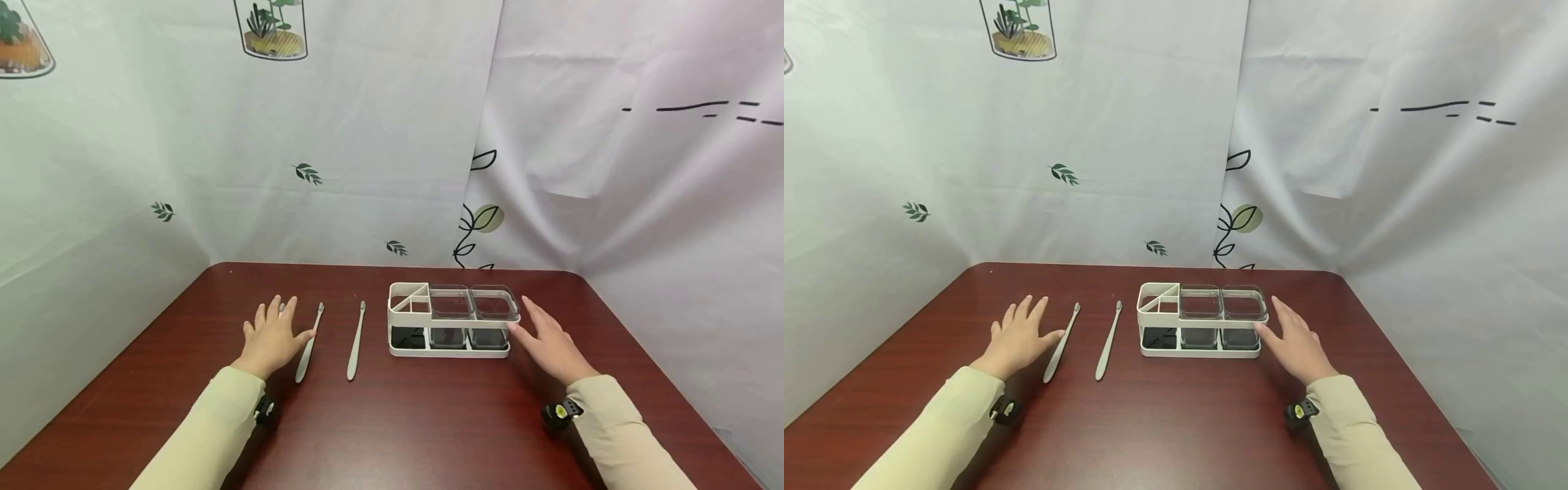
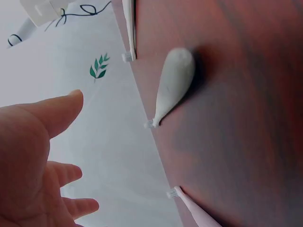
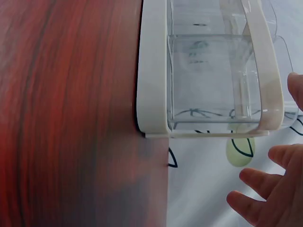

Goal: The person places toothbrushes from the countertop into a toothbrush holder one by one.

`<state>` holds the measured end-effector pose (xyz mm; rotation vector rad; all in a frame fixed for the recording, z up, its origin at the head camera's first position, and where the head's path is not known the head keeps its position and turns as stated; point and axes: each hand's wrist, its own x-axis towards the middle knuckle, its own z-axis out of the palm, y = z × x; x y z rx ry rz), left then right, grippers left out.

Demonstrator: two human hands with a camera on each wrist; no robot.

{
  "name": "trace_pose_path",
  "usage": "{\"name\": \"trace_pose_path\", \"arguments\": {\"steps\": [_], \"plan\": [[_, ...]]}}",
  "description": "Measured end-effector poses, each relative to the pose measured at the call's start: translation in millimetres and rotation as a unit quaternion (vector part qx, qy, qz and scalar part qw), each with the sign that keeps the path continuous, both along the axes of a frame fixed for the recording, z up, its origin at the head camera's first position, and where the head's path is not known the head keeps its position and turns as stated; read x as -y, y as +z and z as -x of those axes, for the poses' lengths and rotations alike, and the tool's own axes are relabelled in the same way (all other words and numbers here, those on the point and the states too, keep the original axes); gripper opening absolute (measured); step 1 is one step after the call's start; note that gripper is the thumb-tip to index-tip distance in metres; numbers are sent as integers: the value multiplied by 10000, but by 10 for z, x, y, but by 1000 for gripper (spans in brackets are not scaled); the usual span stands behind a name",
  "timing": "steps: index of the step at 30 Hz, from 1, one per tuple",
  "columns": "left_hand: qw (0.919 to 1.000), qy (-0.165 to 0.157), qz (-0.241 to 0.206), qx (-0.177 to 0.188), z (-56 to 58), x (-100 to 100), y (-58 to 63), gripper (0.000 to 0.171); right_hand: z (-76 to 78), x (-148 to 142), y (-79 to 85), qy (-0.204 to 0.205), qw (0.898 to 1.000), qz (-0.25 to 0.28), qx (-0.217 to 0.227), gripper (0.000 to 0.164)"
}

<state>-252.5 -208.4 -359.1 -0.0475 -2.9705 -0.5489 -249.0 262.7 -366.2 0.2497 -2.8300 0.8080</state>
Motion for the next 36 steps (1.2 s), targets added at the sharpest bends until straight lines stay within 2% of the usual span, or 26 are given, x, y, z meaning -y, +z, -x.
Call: {"name": "trace_pose_path", "arguments": {"steps": [5, 13, 22, 29, 36], "plan": [[9994, 130, -302, 79, 102, 54, 14, 81, 41, 21, -27, 98, 9997, 226, 60, 81], [9962, 117, -826, 254, 216, 208, 65, 82, 75, 66, -45, 199, 9982, 537, 169, 80], [9909, 124, -1253, 481, 332, 352, 104, 73, 82, 95, -62, 218, 9965, 790, 150, 75], [9868, 290, -1560, 331, 427, 441, 47, 67, 62, 93, -67, 156, 9940, 1057, 230, 75], [9764, 521, -2065, 360, 487, 538, -33, 62, 76, 113, -77, 86, 9904, 1324, 389, 77]]}}
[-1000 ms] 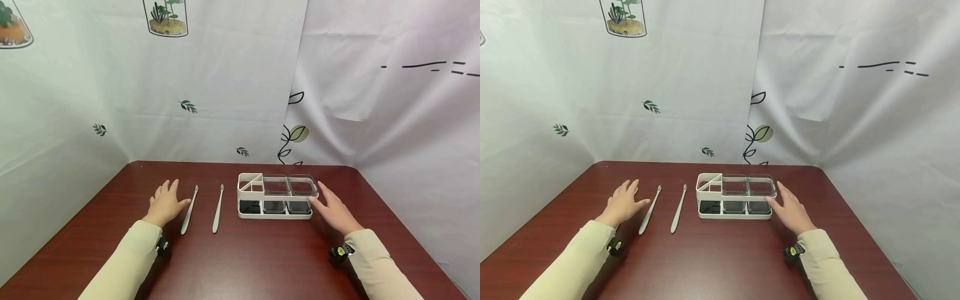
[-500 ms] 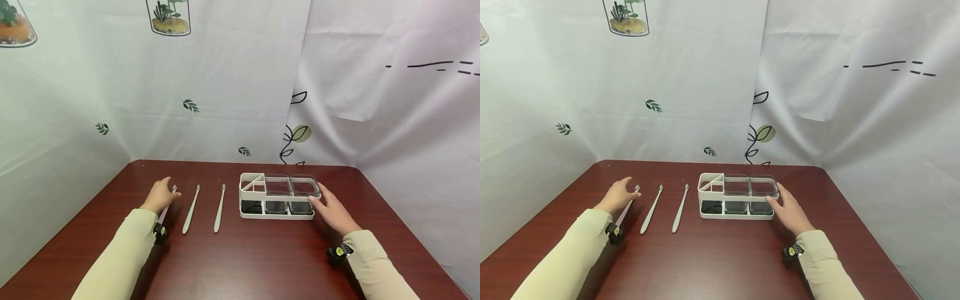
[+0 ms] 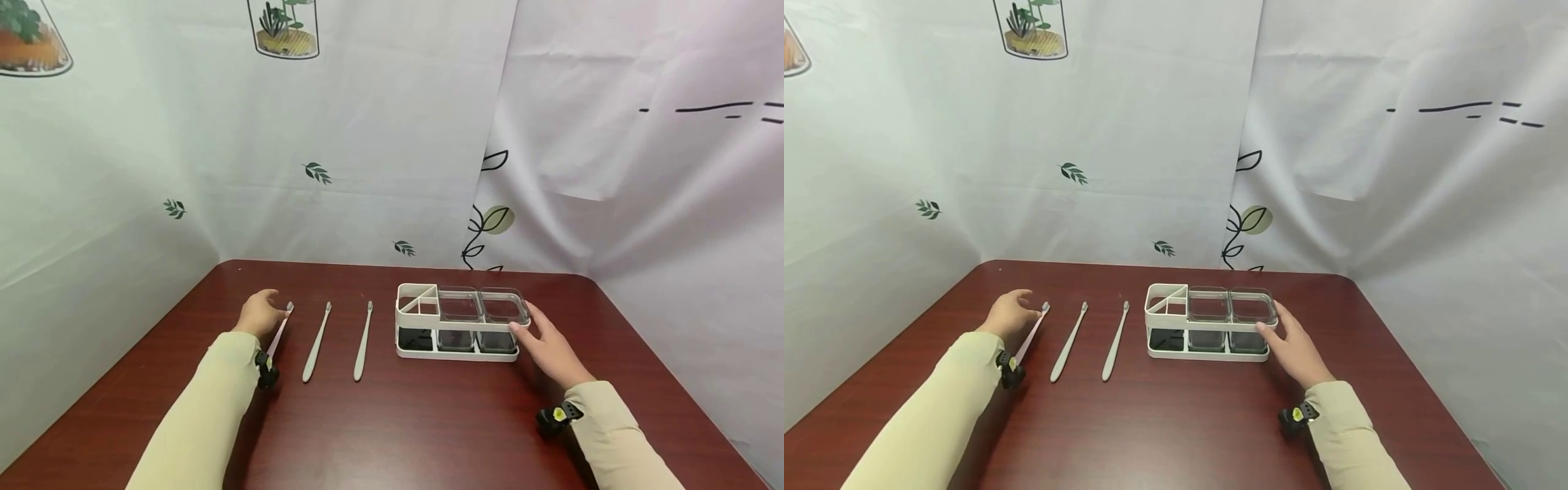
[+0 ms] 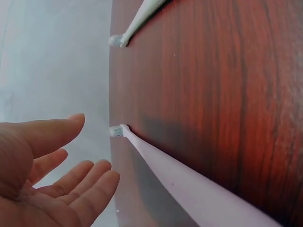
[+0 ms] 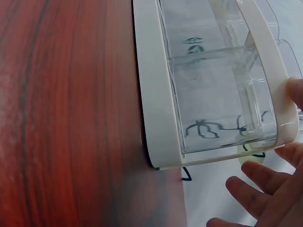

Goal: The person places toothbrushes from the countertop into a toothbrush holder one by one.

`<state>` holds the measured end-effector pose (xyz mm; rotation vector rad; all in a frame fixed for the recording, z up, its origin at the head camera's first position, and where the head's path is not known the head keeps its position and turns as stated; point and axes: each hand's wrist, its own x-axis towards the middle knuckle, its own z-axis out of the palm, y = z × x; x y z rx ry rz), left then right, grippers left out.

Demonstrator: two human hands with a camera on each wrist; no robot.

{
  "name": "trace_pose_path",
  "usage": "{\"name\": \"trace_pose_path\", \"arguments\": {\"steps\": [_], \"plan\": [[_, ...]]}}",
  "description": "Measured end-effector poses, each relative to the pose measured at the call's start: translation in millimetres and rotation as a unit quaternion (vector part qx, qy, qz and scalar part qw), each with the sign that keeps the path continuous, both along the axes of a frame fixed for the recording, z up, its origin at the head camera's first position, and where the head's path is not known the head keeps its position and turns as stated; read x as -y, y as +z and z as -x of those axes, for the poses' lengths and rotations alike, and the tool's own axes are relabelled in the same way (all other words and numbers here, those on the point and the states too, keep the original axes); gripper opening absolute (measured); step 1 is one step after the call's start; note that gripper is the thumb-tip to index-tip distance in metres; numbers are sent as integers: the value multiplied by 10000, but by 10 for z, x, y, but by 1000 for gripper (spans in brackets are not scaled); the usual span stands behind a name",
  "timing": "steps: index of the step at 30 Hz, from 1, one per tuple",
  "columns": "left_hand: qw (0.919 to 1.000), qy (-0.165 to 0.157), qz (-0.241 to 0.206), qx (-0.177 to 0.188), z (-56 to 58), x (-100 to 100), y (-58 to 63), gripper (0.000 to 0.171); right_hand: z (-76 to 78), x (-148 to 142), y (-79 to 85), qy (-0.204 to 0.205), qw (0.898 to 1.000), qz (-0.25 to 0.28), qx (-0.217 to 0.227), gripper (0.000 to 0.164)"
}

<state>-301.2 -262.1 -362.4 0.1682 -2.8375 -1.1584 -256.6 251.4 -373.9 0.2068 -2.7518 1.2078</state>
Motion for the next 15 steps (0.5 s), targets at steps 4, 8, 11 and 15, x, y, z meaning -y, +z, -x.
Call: {"name": "trace_pose_path", "arguments": {"steps": [4, 8, 11, 15], "plan": [[9997, 32, -219, 94, 60, 42, -46, 60, 2, 1, -8, -3, 9997, 235, 55, 77], [9995, 76, -266, 119, 108, 66, -76, 56, 4, 2, -18, 77, 9989, 471, 22, 76], [9996, 72, -251, 94, 124, 73, -82, 54, 7, 6, -29, 137, 9981, 598, 5, 76], [9995, 45, -305, 119, 134, 78, -82, 50, 3, 15, -37, 178, 9976, 675, 10, 75]]}}
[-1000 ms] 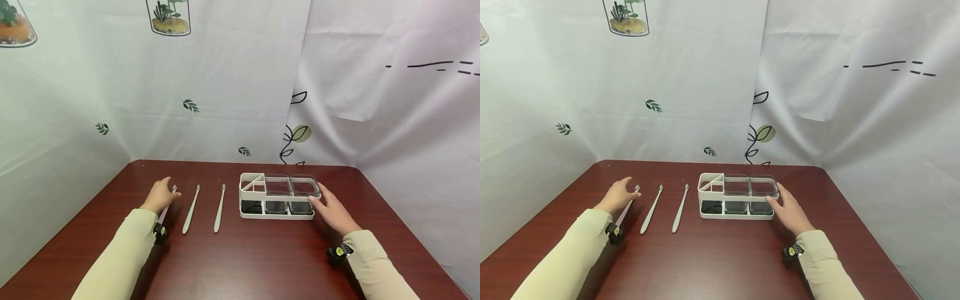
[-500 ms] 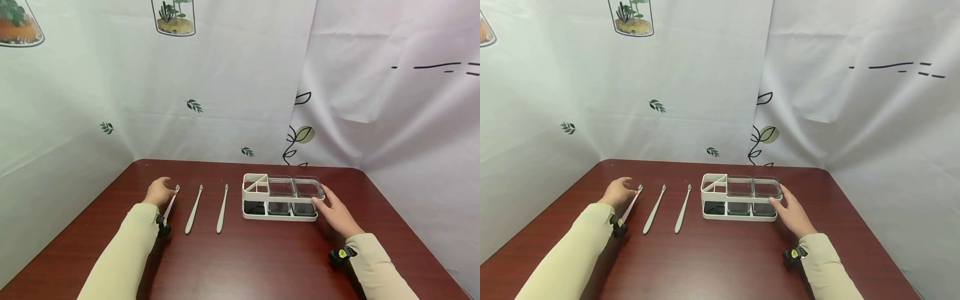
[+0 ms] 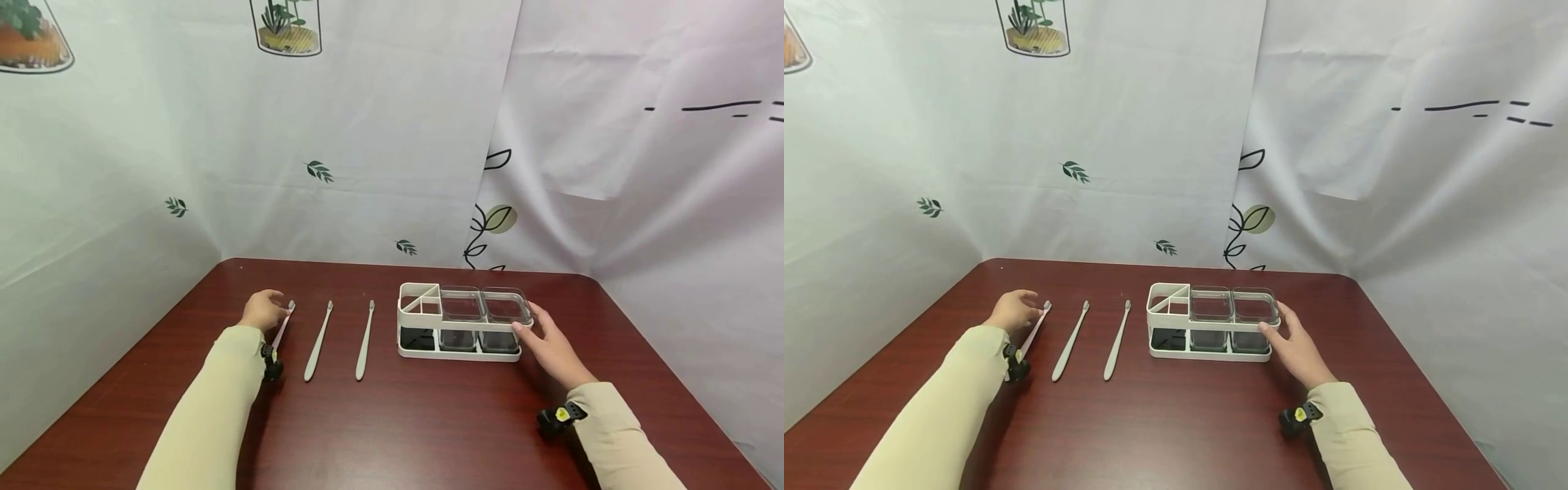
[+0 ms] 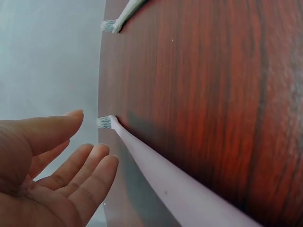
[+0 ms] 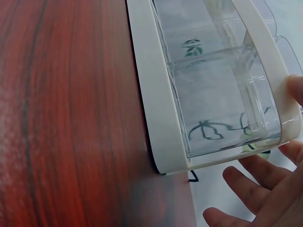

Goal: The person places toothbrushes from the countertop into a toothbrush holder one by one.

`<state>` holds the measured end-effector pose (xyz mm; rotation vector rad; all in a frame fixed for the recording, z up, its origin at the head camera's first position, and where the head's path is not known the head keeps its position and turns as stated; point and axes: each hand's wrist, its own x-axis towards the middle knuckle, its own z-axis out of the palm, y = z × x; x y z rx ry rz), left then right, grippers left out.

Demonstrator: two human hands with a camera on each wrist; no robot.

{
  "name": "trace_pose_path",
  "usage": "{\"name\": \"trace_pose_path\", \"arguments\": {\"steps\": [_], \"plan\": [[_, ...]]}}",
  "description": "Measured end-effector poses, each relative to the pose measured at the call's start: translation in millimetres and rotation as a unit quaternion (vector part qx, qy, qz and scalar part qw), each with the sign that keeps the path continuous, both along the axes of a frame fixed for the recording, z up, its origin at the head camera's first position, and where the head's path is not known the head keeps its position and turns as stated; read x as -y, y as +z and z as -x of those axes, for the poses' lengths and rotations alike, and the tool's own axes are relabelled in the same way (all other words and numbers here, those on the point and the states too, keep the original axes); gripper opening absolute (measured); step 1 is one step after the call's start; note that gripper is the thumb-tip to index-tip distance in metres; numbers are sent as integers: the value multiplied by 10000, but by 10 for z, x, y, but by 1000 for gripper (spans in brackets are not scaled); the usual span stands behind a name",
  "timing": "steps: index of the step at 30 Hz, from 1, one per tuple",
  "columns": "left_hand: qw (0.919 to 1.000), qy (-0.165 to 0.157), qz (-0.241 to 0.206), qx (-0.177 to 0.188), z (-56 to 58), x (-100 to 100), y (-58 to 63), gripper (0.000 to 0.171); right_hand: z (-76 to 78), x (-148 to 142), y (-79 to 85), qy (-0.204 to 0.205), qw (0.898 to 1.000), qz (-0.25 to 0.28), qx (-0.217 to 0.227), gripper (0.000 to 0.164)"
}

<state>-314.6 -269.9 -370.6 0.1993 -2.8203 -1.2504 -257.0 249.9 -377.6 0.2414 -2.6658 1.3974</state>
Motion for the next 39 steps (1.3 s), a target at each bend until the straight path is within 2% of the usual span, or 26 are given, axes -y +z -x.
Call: {"name": "trace_pose_path", "arguments": {"steps": [7, 11, 25, 31, 39], "plan": [[9999, 72, 35, 85, 21, -16, 0, 44, -9, 2, 4, 54, 10000, 51, -9, 73], [9998, 102, 36, 148, 52, -25, -39, 41, 4, -8, -13, 51, 10000, 28, -66, 73], [9986, 199, 360, 337, 89, -96, -75, 36, 28, -23, -17, 75, 9999, 65, -75, 72], [9977, 194, 566, 321, 120, -100, -86, 32, 27, -26, -8, 66, 9999, 60, -78, 72], [9936, 136, 1060, 374, 138, -134, -79, 30, 38, -23, -25, 66, 9999, 62, -88, 72]]}}
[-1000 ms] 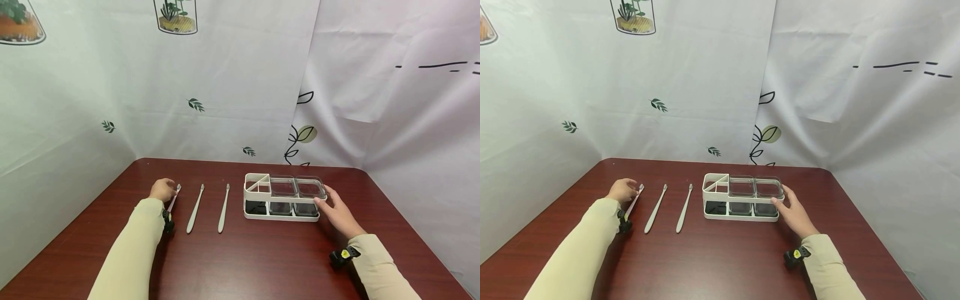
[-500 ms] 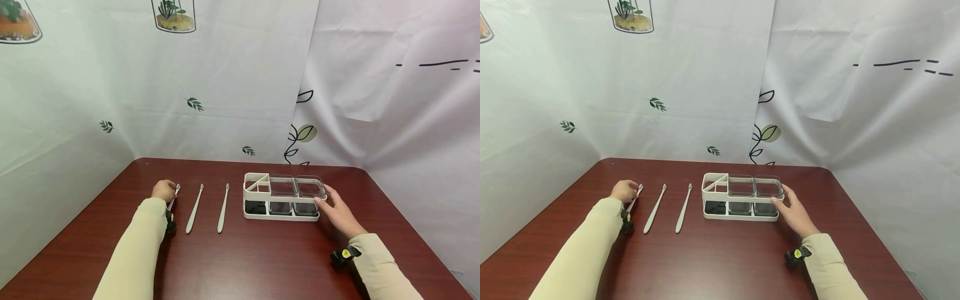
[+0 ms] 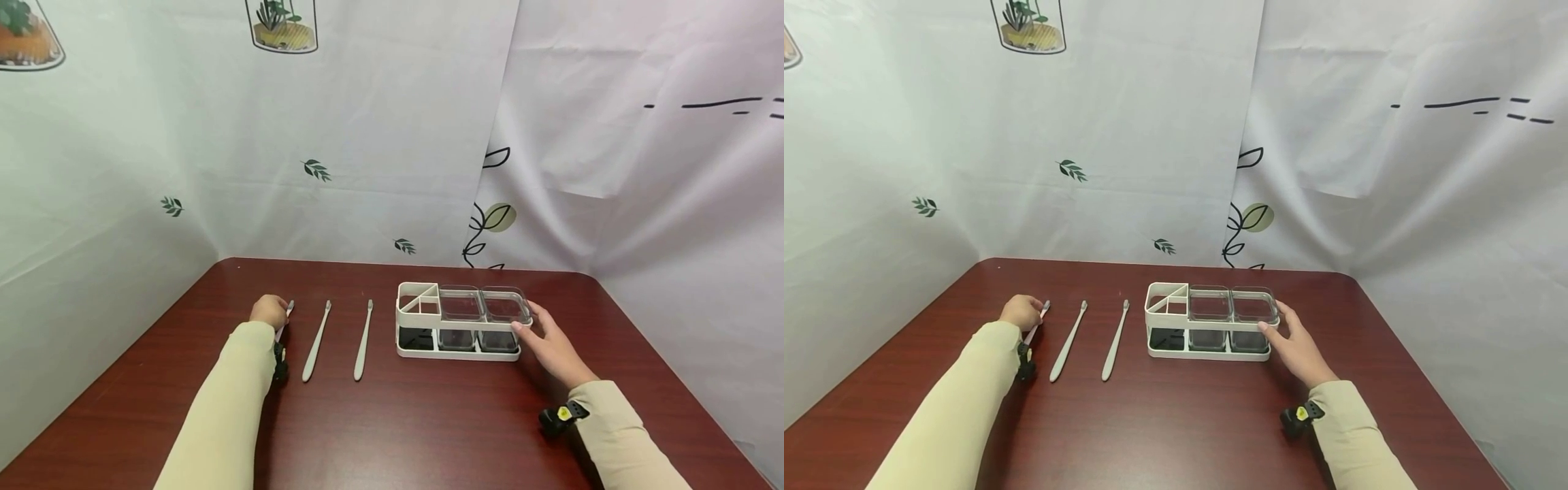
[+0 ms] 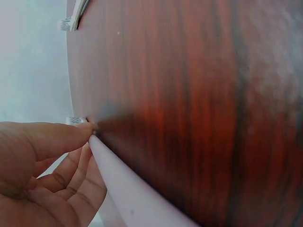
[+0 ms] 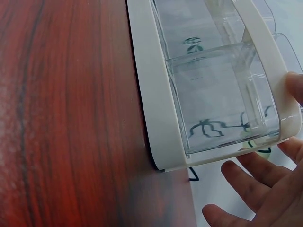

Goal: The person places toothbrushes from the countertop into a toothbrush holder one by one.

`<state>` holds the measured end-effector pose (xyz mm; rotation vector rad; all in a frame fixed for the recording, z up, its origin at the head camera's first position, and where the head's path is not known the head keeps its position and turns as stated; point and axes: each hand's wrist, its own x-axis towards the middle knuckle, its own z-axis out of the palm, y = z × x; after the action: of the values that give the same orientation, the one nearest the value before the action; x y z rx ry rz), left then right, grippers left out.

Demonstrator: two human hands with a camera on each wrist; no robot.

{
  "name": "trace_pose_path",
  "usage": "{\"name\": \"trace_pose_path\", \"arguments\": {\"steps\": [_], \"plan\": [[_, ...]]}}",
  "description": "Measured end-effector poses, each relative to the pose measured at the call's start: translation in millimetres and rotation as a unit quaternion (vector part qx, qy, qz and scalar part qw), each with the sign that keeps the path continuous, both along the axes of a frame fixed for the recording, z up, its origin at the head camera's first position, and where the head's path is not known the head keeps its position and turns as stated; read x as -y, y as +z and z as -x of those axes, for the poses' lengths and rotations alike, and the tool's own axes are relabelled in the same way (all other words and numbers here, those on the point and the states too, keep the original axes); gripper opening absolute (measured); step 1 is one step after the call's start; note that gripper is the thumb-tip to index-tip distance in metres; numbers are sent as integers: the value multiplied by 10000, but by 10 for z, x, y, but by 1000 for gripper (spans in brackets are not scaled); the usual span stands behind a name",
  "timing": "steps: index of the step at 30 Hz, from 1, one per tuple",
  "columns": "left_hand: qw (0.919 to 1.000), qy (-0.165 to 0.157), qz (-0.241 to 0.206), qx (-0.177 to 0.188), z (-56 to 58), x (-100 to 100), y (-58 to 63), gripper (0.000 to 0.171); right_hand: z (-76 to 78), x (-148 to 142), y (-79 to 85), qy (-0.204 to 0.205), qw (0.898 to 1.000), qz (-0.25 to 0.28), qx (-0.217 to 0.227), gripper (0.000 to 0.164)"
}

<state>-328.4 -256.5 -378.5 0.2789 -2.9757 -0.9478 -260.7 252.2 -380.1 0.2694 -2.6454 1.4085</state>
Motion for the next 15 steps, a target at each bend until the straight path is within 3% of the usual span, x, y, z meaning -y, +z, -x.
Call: {"name": "trace_pose_path", "arguments": {"steps": [6, 15], "plan": [[9998, -87, 199, 48, 27, -35, 23, 31, -13, -6, 9, -15, 9999, 101, -4, 70], [9998, -180, -43, -19, 55, 27, -21, 21, -23, 11, 7, 11, 9997, 254, 54, 69]]}}
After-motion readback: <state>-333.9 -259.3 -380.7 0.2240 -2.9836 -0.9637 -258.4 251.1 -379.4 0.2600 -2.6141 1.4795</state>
